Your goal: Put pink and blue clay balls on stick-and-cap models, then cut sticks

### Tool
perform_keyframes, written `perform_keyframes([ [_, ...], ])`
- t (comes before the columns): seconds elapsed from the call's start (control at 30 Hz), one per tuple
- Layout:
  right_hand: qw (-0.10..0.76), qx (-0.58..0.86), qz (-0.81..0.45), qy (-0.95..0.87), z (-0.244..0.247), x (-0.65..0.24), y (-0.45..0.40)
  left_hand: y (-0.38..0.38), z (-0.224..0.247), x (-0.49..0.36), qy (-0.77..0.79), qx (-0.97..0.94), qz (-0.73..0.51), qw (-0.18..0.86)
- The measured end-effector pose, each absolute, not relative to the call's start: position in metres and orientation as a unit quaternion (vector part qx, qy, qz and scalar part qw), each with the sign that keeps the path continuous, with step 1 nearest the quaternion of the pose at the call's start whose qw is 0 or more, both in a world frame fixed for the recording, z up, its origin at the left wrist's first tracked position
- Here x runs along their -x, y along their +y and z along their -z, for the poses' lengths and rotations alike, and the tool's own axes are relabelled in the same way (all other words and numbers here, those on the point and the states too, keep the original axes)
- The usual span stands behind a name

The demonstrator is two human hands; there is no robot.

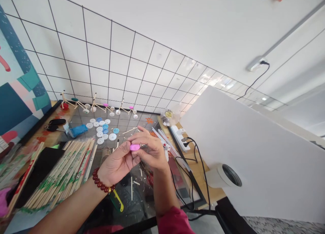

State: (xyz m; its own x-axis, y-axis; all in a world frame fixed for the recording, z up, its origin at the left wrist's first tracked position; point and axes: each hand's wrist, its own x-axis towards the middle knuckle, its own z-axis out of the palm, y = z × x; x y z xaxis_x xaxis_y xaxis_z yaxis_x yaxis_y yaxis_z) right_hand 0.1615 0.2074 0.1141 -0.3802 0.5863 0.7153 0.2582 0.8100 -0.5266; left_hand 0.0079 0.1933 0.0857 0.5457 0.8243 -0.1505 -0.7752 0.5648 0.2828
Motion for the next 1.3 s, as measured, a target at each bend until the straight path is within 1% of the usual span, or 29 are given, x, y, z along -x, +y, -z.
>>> perform_keyframes([
  [0.2, 0.522, 0.267, -0.18, -0.79, -0.114, -0.161, 0.208, 0.193, -0.087, -0.012, 0.119, -0.086, -0.474, 0.868],
  [0.43, 0.504, 0.247, -0.208, -0.801, -0.114, -0.164, 0.209, 0.193, -0.085, -0.01, 0.108, -0.077, -0.426, 0.895],
  [0.57, 0.496, 0.263, -0.191, -0.805, -0.116, -0.163, 0.207, 0.194, -0.084, -0.008, 0.106, -0.056, -0.431, 0.895],
  [0.8, 0.501, 0.279, -0.135, -0.808, -0.115, -0.161, 0.207, 0.198, -0.087, -0.007, 0.159, -0.053, -0.463, 0.87],
  [1.13, 0.509, 0.306, -0.142, -0.792, -0.114, -0.154, 0.205, 0.194, -0.089, -0.014, 0.159, -0.001, -0.466, 0.871],
  [1.3, 0.509, 0.313, -0.134, -0.79, -0.112, -0.156, 0.207, 0.193, -0.087, -0.016, 0.106, -0.002, -0.474, 0.874],
])
